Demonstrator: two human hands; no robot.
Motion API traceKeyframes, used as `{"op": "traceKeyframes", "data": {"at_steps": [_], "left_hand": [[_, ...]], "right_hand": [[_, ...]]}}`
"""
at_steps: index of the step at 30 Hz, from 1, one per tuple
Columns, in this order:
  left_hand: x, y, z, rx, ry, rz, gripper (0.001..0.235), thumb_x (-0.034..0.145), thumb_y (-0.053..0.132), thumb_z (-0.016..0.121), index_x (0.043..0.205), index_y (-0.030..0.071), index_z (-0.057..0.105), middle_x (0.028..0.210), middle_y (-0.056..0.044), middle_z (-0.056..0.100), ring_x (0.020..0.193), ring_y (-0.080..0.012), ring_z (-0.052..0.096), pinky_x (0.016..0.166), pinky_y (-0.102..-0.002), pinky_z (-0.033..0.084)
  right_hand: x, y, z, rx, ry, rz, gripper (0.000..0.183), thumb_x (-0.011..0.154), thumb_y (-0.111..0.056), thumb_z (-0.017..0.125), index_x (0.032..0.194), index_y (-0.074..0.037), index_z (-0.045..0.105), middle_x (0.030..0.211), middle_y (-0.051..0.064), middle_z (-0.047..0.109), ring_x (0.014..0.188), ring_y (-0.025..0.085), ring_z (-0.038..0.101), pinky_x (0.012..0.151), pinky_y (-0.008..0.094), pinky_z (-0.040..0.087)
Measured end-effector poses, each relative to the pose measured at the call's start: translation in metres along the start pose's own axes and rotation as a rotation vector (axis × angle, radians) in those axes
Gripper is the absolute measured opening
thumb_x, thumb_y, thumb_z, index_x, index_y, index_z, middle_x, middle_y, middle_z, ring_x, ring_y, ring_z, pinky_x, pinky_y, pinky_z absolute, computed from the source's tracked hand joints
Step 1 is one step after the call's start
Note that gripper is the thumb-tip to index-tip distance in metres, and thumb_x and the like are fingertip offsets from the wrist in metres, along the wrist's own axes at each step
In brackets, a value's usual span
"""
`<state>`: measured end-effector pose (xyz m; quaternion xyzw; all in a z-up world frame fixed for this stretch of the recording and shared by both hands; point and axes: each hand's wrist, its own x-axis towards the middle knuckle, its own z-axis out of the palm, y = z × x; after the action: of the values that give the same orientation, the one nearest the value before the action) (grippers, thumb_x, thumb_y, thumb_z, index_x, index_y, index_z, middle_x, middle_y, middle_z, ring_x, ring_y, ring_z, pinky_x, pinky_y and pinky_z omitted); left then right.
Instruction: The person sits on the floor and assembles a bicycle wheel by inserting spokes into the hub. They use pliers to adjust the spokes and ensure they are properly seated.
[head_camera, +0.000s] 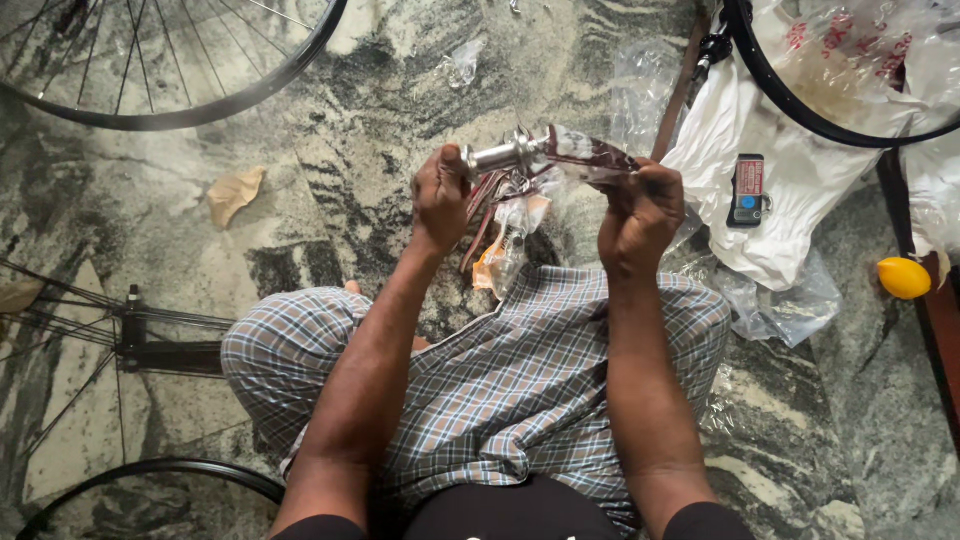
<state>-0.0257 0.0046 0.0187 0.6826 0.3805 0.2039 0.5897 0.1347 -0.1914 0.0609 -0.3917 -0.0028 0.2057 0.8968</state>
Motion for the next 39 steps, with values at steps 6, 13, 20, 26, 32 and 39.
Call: {"op": "traceKeyframes", "data": {"at_steps": [6, 13, 20, 26, 32, 39], "left_hand": [[0.000, -0.009, 0.003, 0.131, 0.051, -0.036, 0.064, 0.107, 0.065, 0.024, 0.074, 0.017, 0.051, 0.063, 0.003, 0.046, 0.052, -0.0128, 0.043, 0.044, -0.034, 0.037], [-0.009, -0.012, 0.016, 0.562, -0.085, -0.185, 0.064, 0.109, 0.058, 0.022, 0.070, 0.015, 0.052, 0.057, 0.000, 0.045, 0.049, -0.0181, 0.041, 0.045, -0.040, 0.034], [-0.047, -0.011, 0.052, 0.650, -0.387, -0.178, 0.063, 0.109, 0.056, 0.026, 0.080, 0.012, 0.061, 0.065, -0.010, 0.058, 0.061, -0.0317, 0.059, 0.053, -0.049, 0.047], [-0.065, 0.000, 0.054, 0.696, -0.463, -0.083, 0.059, 0.106, 0.054, 0.034, 0.092, 0.007, 0.066, 0.081, -0.022, 0.070, 0.078, -0.0436, 0.069, 0.069, -0.058, 0.051], [-0.065, 0.005, 0.053, 0.725, -0.500, -0.045, 0.053, 0.106, 0.052, 0.041, 0.091, 0.007, 0.065, 0.079, -0.017, 0.070, 0.072, -0.0374, 0.069, 0.062, -0.051, 0.052], [-0.059, 0.020, 0.051, 0.841, -0.591, -0.079, 0.042, 0.103, 0.044, 0.052, 0.095, 0.004, 0.064, 0.075, -0.012, 0.067, 0.063, -0.0256, 0.067, 0.054, -0.041, 0.051]], "right_hand": [[0.005, -0.001, -0.008, -0.044, 0.138, -0.029, 0.017, 0.100, 0.012, 0.061, 0.108, -0.002, 0.065, 0.098, 0.012, 0.070, 0.089, 0.023, 0.074, 0.083, 0.040, 0.065], [0.012, -0.016, -0.011, -0.111, 0.195, -0.133, 0.021, 0.097, 0.016, 0.063, 0.108, -0.002, 0.064, 0.101, 0.011, 0.069, 0.089, 0.022, 0.072, 0.082, 0.038, 0.063], [0.006, -0.021, 0.005, -0.214, -0.152, -0.199, 0.030, 0.088, 0.022, 0.053, 0.107, 0.004, 0.067, 0.115, 0.016, 0.070, 0.111, 0.022, 0.070, 0.101, 0.033, 0.058], [0.003, -0.015, 0.010, -0.175, 0.061, -0.012, 0.020, 0.095, 0.013, 0.065, 0.111, 0.003, 0.068, 0.099, 0.014, 0.074, 0.090, 0.021, 0.073, 0.084, 0.032, 0.062], [0.003, -0.012, 0.015, -0.216, 0.148, 0.057, 0.019, 0.093, 0.010, 0.068, 0.110, 0.003, 0.067, 0.098, 0.014, 0.075, 0.088, 0.021, 0.075, 0.080, 0.032, 0.064], [0.007, -0.008, 0.006, -0.316, 0.213, 0.144, 0.019, 0.090, 0.008, 0.068, 0.108, 0.002, 0.066, 0.096, 0.010, 0.074, 0.083, 0.018, 0.073, 0.075, 0.028, 0.063]]}}
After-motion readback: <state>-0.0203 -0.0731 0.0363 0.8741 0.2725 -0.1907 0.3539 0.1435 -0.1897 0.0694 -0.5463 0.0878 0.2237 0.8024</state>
